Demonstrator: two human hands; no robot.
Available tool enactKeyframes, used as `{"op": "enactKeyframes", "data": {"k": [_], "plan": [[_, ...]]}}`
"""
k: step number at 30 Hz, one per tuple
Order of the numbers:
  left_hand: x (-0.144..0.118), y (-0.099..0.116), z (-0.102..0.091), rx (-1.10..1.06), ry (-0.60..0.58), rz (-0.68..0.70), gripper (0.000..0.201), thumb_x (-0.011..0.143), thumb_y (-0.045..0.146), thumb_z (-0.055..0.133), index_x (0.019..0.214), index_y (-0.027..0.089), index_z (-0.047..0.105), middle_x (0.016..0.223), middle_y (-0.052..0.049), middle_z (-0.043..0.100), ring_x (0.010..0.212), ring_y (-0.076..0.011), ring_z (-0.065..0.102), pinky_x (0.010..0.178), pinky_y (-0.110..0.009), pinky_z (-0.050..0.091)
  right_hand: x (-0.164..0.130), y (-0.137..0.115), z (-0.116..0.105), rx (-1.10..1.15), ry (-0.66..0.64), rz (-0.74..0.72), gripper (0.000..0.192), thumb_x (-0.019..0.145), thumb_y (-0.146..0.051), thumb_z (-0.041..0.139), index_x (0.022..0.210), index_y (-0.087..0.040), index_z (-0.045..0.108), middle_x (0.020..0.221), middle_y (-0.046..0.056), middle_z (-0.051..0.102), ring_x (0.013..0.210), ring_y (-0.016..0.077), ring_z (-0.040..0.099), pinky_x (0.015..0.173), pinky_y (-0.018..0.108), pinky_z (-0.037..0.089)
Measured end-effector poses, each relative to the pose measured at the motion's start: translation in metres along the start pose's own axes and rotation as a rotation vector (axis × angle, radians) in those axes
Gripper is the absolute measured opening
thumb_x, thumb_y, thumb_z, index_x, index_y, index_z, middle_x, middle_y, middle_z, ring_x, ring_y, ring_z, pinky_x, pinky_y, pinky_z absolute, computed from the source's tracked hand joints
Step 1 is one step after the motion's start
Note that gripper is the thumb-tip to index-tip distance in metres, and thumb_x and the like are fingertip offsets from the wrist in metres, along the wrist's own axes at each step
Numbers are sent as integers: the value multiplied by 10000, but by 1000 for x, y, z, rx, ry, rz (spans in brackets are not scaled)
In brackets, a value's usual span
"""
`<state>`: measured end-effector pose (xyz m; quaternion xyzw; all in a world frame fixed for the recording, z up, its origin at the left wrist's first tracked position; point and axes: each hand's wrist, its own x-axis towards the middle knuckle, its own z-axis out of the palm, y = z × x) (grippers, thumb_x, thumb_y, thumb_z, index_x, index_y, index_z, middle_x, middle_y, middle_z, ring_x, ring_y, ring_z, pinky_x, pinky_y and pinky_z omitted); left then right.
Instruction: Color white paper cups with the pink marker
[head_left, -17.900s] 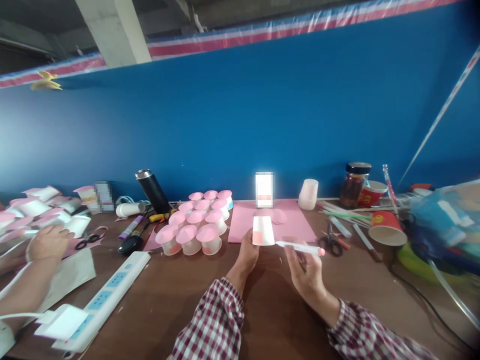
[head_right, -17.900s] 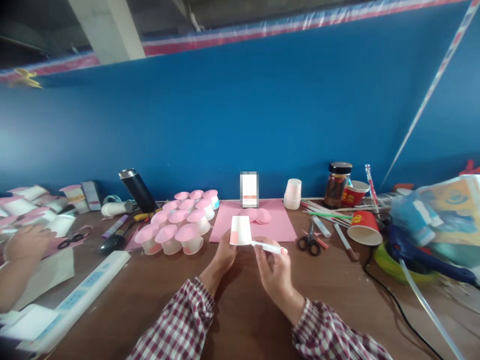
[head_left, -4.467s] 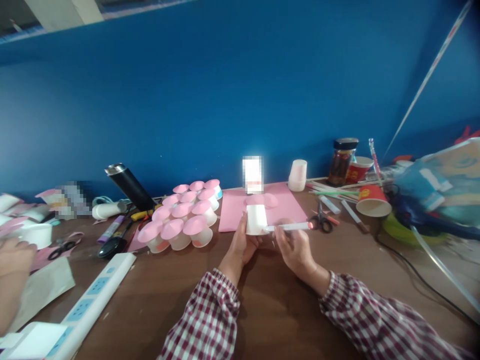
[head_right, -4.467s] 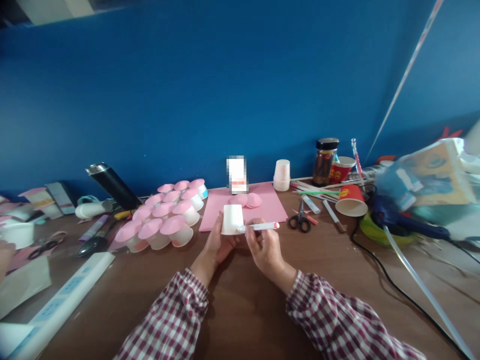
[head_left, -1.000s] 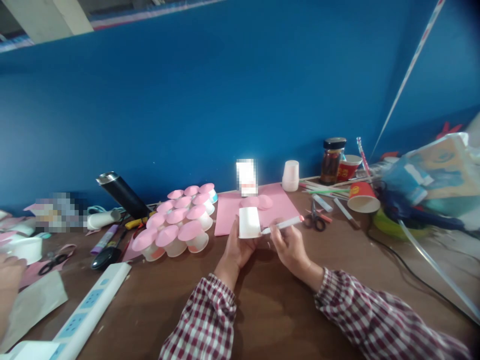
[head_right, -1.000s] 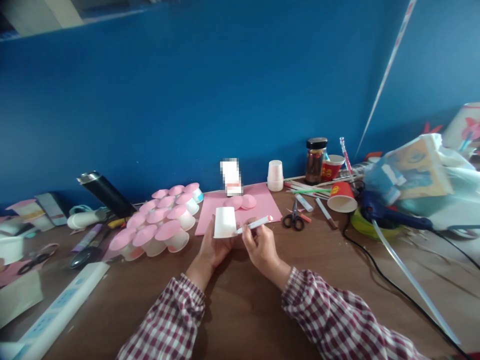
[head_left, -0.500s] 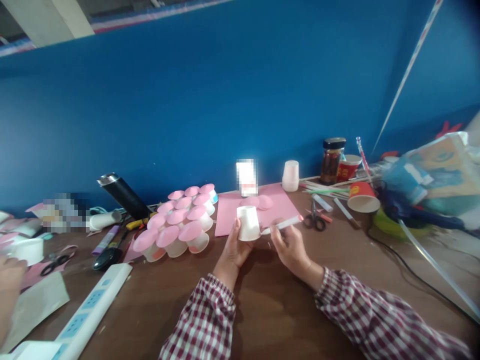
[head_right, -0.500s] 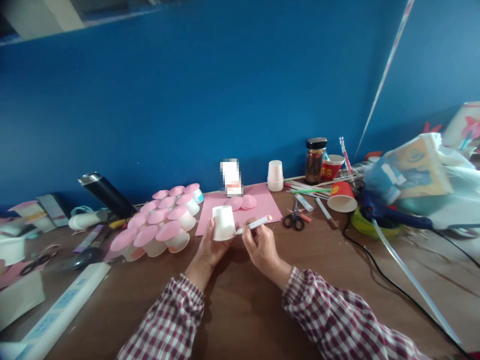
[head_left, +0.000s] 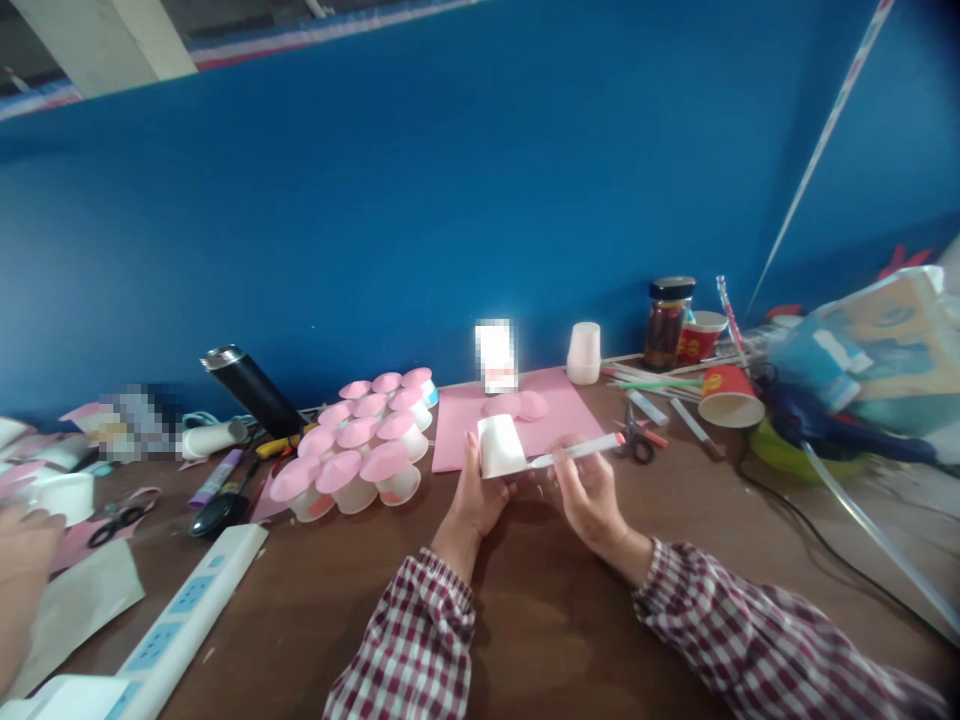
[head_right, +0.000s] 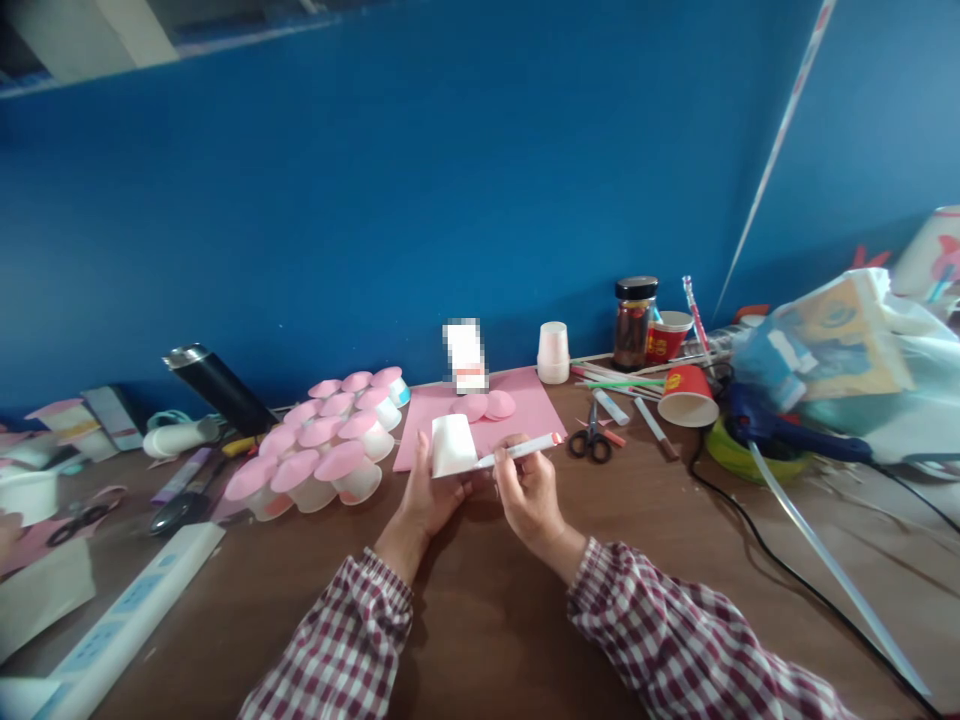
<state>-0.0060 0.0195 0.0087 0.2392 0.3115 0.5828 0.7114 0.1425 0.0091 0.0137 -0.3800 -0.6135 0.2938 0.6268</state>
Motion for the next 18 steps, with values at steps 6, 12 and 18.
{"op": "enactKeyframes", "data": {"k": [6,12,18], "plan": [[1,-4,0,16,-17,54,429,784,509,663,1009,145,635,880,-89,695,784,-208,651,729,-332,524,0,-3,1,31,-11,2,202,942,-255,454,760,-194,518,545,-56,473,463,93,444,467,211,376],[4,-2,2,-7,10,33,380,839,476,587,960,120,641,848,-81,693,764,-184,651,718,-289,520,1,-5,1,21,5,7,200,936,-257,456,756,-198,517,532,-62,461,452,94,441,460,212,373],[3,-2,2,-9,33,24,434,837,523,594,987,119,647,850,-82,694,737,-168,649,672,-262,520,1,-5,1,-33,-2,-30,199,936,-249,449,757,-196,516,556,-53,473,479,99,452,491,218,389]]}}
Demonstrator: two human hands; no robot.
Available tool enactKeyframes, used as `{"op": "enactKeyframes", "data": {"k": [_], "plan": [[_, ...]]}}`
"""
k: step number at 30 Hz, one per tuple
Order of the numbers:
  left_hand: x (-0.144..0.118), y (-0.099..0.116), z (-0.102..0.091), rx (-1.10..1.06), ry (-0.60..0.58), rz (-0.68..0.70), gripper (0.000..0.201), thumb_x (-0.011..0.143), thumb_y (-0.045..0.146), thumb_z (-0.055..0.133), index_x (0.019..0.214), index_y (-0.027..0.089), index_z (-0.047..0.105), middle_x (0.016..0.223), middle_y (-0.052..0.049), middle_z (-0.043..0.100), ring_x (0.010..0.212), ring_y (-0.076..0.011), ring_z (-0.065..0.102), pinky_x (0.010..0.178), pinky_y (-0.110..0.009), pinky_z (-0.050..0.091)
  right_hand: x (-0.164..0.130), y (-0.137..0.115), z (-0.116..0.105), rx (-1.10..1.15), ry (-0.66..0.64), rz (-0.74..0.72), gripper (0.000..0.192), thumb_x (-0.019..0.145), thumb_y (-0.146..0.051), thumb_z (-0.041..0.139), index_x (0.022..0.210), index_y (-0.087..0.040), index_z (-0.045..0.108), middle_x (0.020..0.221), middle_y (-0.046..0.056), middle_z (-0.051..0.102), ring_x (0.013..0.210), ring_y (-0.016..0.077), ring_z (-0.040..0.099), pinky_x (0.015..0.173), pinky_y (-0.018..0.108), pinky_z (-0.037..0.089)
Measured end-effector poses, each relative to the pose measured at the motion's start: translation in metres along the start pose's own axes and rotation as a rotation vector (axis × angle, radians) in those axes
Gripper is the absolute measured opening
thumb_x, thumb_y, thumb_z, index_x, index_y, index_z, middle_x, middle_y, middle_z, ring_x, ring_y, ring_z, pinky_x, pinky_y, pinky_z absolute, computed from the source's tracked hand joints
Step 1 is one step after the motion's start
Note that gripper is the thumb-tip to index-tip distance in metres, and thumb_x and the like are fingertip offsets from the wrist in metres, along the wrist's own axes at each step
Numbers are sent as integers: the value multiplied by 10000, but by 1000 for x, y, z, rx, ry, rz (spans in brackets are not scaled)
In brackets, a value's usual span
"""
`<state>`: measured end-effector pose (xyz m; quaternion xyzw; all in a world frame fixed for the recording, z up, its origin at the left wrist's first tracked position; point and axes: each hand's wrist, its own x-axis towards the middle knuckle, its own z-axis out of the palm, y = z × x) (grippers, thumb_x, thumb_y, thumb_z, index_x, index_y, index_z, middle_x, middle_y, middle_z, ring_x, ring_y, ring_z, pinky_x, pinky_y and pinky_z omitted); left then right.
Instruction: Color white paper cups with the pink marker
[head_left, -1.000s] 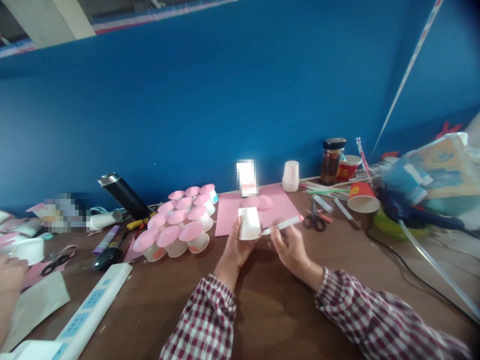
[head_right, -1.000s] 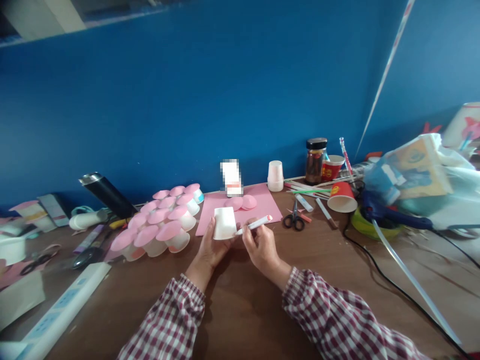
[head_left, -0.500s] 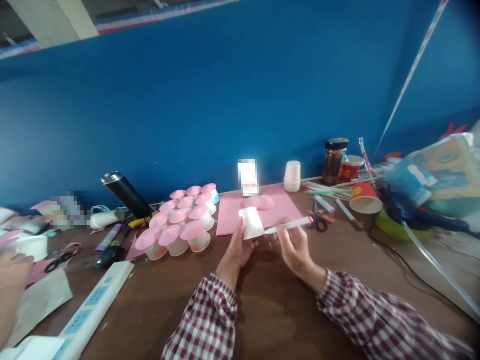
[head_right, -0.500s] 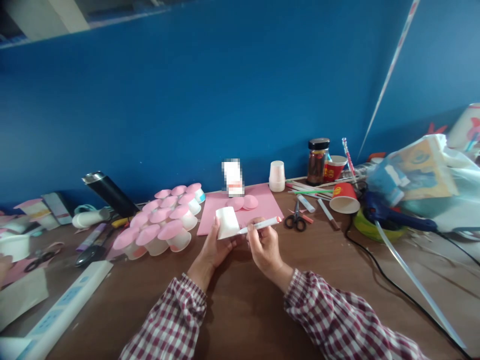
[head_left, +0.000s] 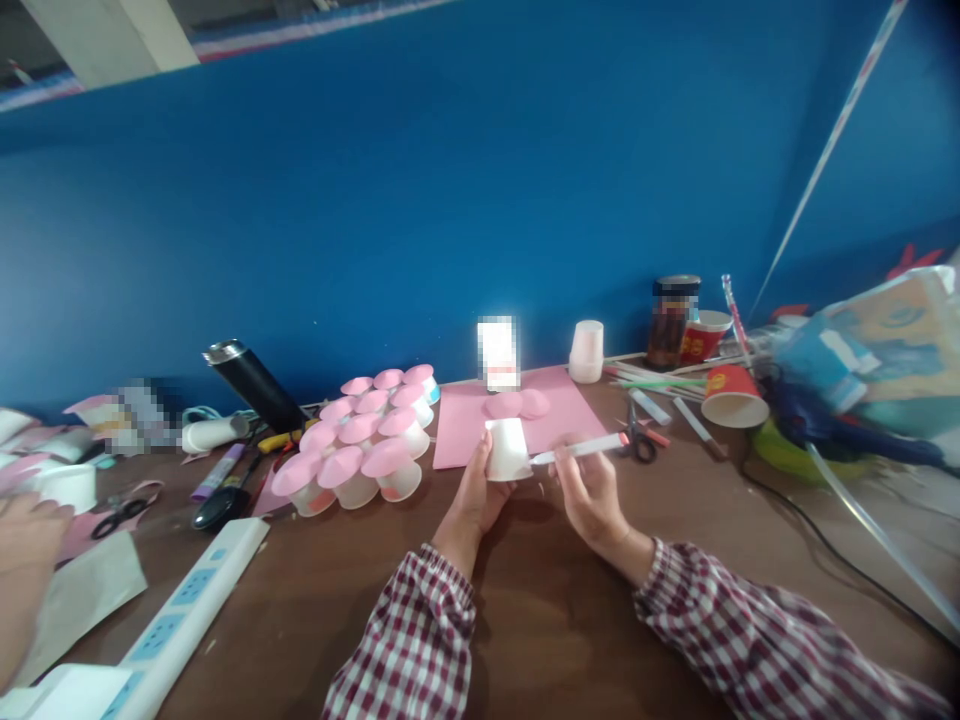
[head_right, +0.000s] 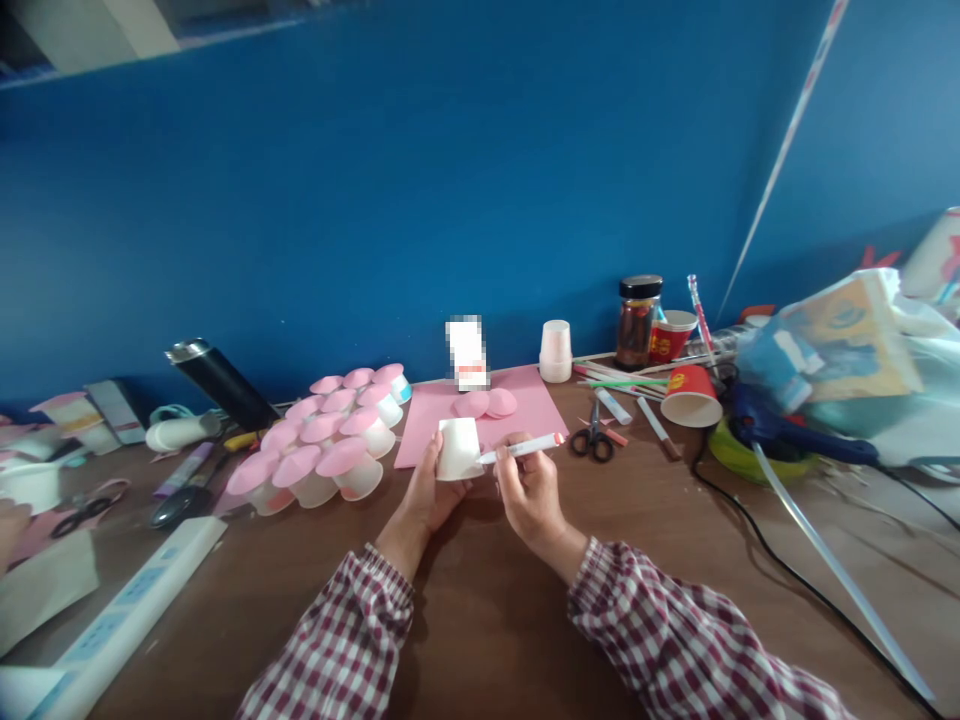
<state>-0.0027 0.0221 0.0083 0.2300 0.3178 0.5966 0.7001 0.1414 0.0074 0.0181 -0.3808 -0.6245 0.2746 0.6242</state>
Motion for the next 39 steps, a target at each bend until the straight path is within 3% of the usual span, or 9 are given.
{"op": "enactKeyframes", "data": {"k": [4,10,15,27,39], "plan": [[1,-2,0,1,13,8,387,874,481,564,993,121,638,841,-73,691,730,-158,648,667,-253,516,-1,1,0,-88,-22,-60,195,926,-232,457,751,-188,531,614,-23,527,541,112,501,547,231,419],[3,-3,2,8,48,26,361,894,465,537,976,125,626,812,-56,676,703,-146,635,655,-248,500,-5,-1,0,-143,-144,-77,182,930,-254,462,794,-177,554,583,-22,523,476,105,483,474,214,398],[3,-3,2,39,25,42,402,864,502,567,980,122,627,813,-63,674,702,-157,634,654,-260,486,-7,-3,0,-144,-203,-79,175,947,-284,456,850,-182,561,626,-3,561,496,112,510,507,218,436],[4,-4,0,55,11,33,422,846,535,575,959,132,629,770,-35,645,674,-143,602,638,-257,467,-6,-1,-1,-180,-240,-89,187,944,-296,458,882,-170,581,638,9,583,506,123,526,513,222,448],[0,-4,6,72,-14,41,397,841,504,597,949,124,633,819,-55,670,698,-151,617,663,-258,473,-5,4,-1,-226,-194,-83,193,947,-306,445,868,-177,565,611,-3,567,494,121,518,502,219,439]]}}
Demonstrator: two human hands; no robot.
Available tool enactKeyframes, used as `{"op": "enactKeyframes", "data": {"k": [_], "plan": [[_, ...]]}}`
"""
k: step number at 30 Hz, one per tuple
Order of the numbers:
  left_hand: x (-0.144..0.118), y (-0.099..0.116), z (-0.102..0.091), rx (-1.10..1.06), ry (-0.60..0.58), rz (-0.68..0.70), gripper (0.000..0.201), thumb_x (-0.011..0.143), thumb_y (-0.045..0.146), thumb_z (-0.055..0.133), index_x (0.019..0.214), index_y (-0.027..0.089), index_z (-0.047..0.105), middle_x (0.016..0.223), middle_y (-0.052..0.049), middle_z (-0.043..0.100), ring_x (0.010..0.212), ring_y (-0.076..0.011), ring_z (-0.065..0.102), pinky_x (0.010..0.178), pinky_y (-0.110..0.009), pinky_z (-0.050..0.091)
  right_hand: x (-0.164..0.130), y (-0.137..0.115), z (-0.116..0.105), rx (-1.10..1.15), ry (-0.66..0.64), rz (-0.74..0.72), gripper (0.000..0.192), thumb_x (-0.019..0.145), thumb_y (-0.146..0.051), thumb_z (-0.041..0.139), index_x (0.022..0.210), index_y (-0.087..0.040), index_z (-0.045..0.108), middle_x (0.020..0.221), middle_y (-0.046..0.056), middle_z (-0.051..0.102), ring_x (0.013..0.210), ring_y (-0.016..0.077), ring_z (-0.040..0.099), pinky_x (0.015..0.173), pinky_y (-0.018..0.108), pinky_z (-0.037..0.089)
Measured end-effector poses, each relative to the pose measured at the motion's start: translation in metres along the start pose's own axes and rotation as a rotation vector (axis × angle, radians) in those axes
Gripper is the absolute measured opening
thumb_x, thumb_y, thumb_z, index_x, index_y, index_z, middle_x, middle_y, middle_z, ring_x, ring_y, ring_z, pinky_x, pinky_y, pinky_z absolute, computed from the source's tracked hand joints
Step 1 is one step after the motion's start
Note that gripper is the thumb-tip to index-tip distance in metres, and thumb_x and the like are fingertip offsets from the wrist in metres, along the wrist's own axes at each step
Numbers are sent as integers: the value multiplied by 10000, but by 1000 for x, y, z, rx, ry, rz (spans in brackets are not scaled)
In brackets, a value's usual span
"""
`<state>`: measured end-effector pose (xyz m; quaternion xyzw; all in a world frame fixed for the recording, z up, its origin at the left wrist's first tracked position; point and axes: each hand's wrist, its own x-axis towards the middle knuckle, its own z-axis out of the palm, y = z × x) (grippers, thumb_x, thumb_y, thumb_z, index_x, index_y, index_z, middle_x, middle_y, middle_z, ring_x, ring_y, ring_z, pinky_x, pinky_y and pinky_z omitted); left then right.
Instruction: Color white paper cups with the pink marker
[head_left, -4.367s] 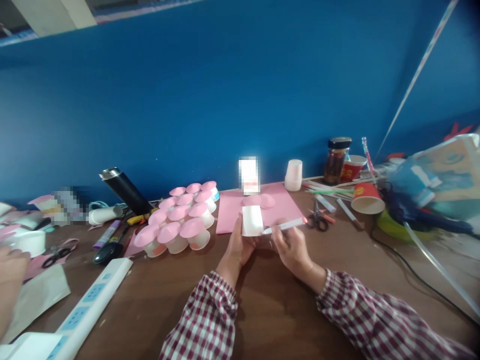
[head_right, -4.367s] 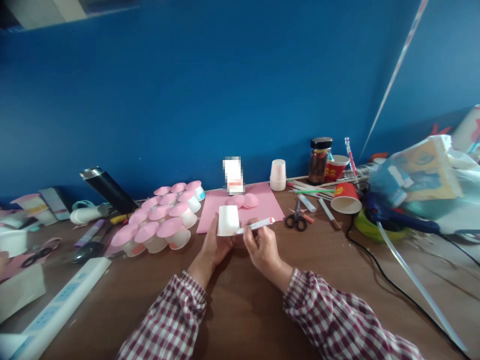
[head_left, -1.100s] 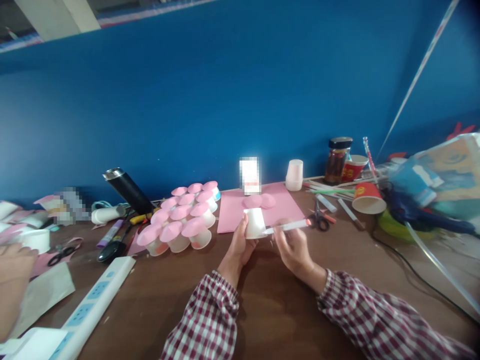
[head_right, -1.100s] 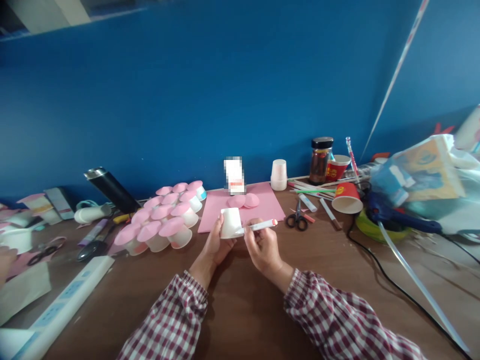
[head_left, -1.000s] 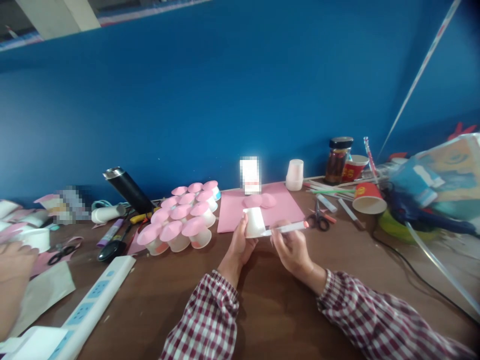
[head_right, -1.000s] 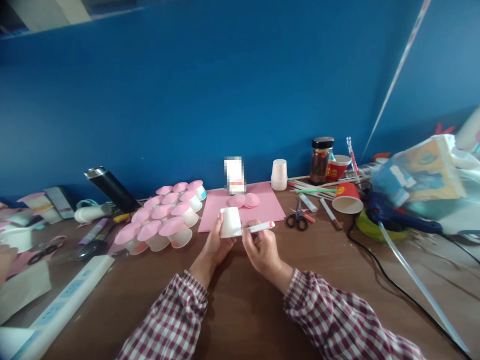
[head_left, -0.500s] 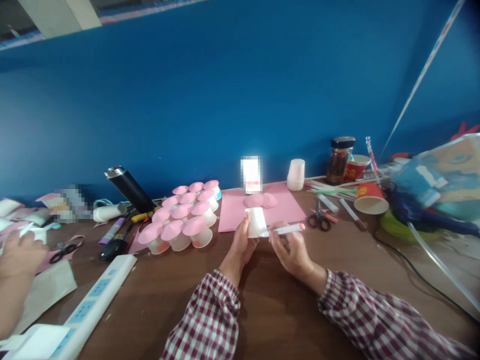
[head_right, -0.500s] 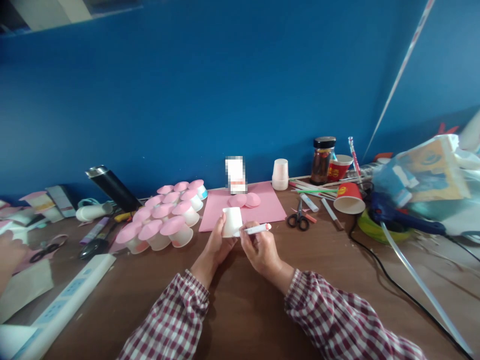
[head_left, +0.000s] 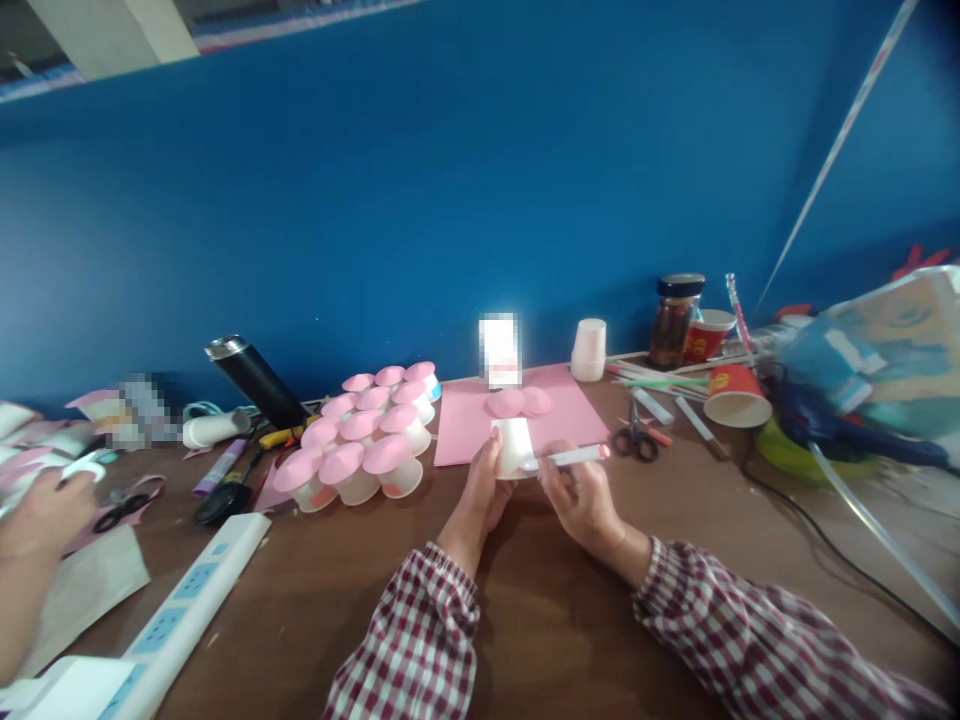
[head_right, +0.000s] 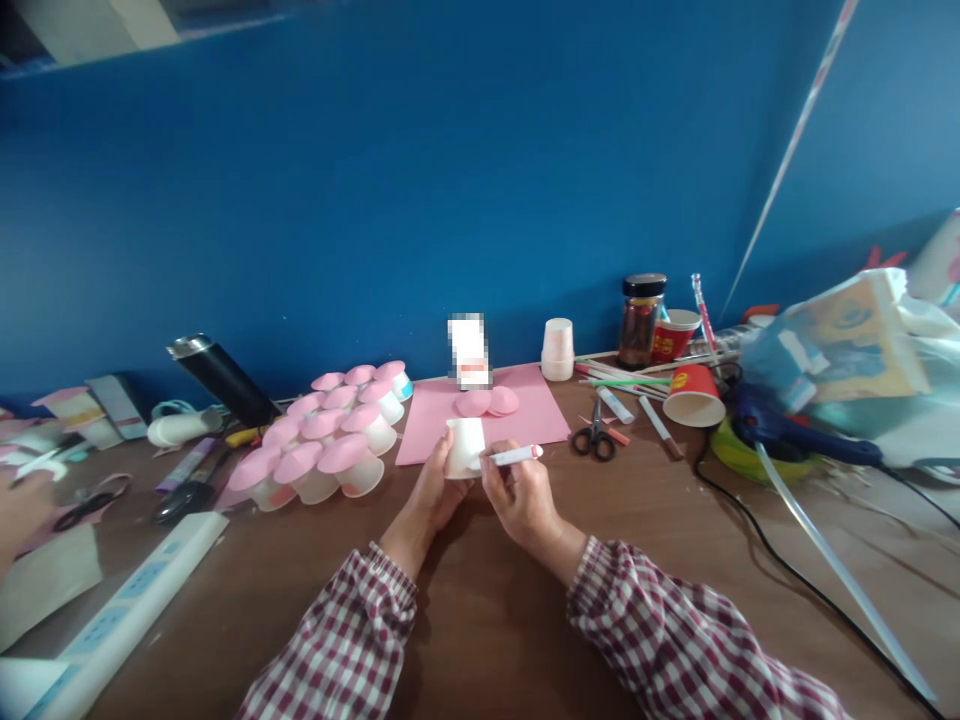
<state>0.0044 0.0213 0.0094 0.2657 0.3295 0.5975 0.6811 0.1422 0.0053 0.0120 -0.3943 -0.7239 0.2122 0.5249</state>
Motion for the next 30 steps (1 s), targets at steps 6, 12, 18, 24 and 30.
{"op": "enactKeyframes", "data": {"k": [6,12,18,24,30], "plan": [[0,0,0,-6,5,3,383,839,503,600,929,132,633,799,-41,665,683,-143,609,653,-251,469,1,0,-1,-14,-1,-15,184,942,-297,446,859,-176,558,622,2,572,509,123,515,522,227,434],[2,-1,-4,-3,24,8,400,834,528,593,918,137,619,767,-39,649,667,-147,606,635,-258,466,3,-2,-1,-51,-12,-38,198,928,-278,448,802,-172,558,564,-34,476,479,106,435,500,225,386],[1,-1,-3,-21,31,16,389,828,516,606,924,140,625,782,-38,659,679,-148,614,653,-259,479,2,-1,0,-59,37,-27,202,922,-282,455,801,-171,574,586,-14,536,486,112,476,504,224,405],[0,-1,-3,-4,9,10,404,821,514,617,936,127,640,824,-57,676,717,-163,631,688,-278,499,1,4,1,-28,58,11,181,923,-293,462,822,-182,563,561,-8,555,491,132,529,476,217,428],[-1,0,-1,11,-11,5,433,832,524,601,961,113,640,858,-76,682,742,-170,632,698,-284,500,1,3,1,-35,58,20,182,926,-299,463,823,-183,557,565,-1,564,492,137,544,477,224,440]]}}
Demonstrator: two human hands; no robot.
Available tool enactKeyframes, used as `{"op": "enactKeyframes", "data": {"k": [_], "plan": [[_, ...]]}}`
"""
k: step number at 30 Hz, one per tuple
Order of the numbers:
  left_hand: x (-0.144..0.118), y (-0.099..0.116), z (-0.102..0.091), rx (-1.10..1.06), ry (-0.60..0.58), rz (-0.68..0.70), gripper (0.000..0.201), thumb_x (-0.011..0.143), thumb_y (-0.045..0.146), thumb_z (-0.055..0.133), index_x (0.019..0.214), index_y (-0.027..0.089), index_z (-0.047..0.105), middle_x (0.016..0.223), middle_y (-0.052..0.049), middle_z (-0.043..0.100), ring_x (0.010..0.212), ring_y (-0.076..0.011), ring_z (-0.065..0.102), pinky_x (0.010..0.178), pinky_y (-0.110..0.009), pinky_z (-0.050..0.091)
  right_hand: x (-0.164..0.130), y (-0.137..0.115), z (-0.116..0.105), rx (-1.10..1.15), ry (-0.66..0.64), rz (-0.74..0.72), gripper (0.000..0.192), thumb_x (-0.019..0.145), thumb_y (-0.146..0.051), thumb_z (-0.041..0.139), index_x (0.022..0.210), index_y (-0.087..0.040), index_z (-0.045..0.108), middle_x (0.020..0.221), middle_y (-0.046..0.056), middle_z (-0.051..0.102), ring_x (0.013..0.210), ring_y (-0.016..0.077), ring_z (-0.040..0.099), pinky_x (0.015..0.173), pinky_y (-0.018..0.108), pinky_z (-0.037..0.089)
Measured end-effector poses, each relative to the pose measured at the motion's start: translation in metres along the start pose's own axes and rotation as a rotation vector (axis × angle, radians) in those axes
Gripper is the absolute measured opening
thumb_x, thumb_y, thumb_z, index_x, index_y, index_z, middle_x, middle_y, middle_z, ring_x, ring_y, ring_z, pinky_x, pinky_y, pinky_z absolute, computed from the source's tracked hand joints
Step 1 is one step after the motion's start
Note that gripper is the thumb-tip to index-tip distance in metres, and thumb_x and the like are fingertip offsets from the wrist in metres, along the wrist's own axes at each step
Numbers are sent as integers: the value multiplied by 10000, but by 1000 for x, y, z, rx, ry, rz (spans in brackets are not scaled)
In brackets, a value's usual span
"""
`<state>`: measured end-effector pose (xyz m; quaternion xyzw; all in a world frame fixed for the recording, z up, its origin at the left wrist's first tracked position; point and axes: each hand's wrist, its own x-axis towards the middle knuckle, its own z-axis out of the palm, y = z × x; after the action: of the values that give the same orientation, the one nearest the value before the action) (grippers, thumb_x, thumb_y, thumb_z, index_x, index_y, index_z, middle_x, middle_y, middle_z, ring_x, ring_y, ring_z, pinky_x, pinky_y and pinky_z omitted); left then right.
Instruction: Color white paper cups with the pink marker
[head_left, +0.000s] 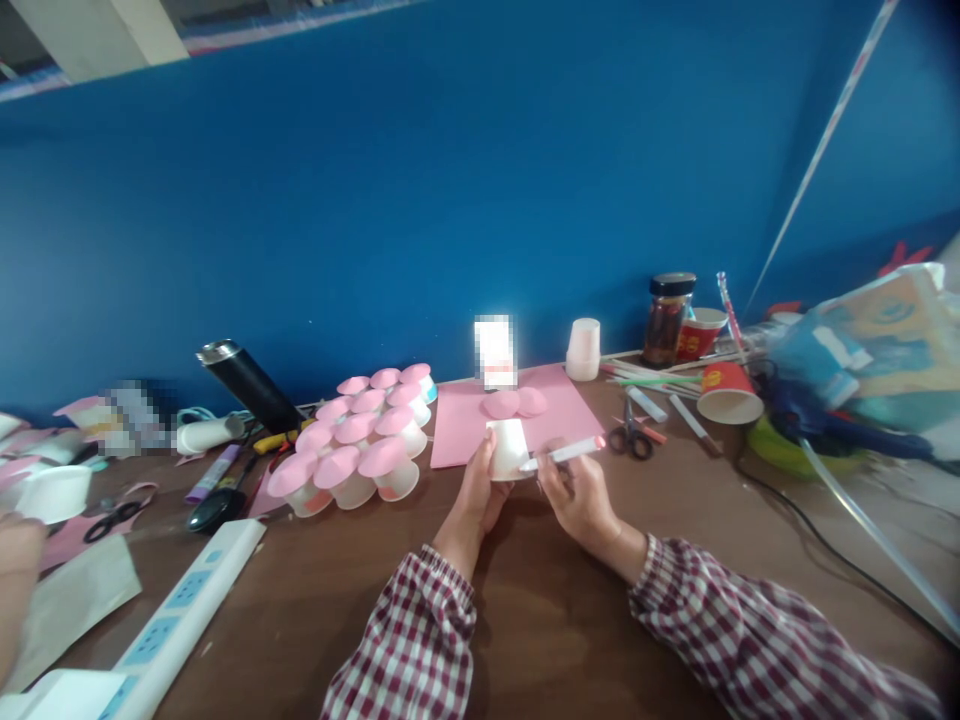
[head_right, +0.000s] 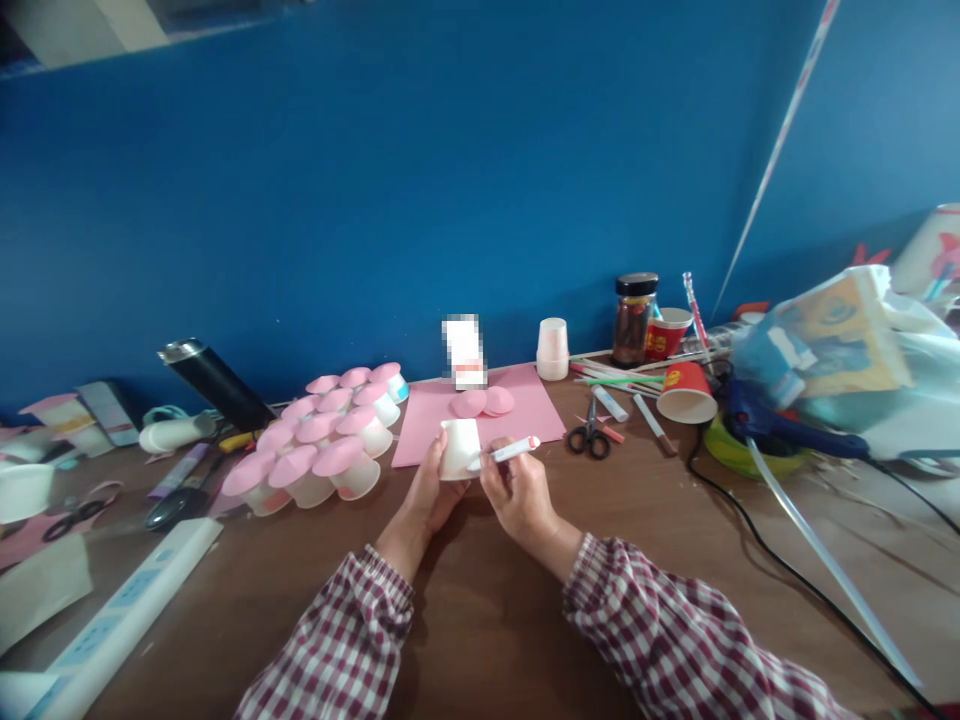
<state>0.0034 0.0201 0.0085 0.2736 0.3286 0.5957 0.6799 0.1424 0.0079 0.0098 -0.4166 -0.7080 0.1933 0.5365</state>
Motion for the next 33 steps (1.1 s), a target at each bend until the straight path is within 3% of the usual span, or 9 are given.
{"op": "enactKeyframes", "data": {"k": [20,33], "plan": [[4,-2,-6,-42,42,25,394,820,515,615,953,145,618,825,-42,660,722,-160,624,681,-278,488,2,1,1,29,-17,-12,193,915,-273,466,776,-173,555,568,-19,525,465,105,480,468,203,398],[1,-2,-4,-12,2,22,410,817,503,629,975,125,634,873,-63,669,754,-167,616,714,-299,488,2,4,1,-25,74,-8,184,913,-294,480,805,-171,564,600,-5,570,489,119,527,506,216,429]]}}
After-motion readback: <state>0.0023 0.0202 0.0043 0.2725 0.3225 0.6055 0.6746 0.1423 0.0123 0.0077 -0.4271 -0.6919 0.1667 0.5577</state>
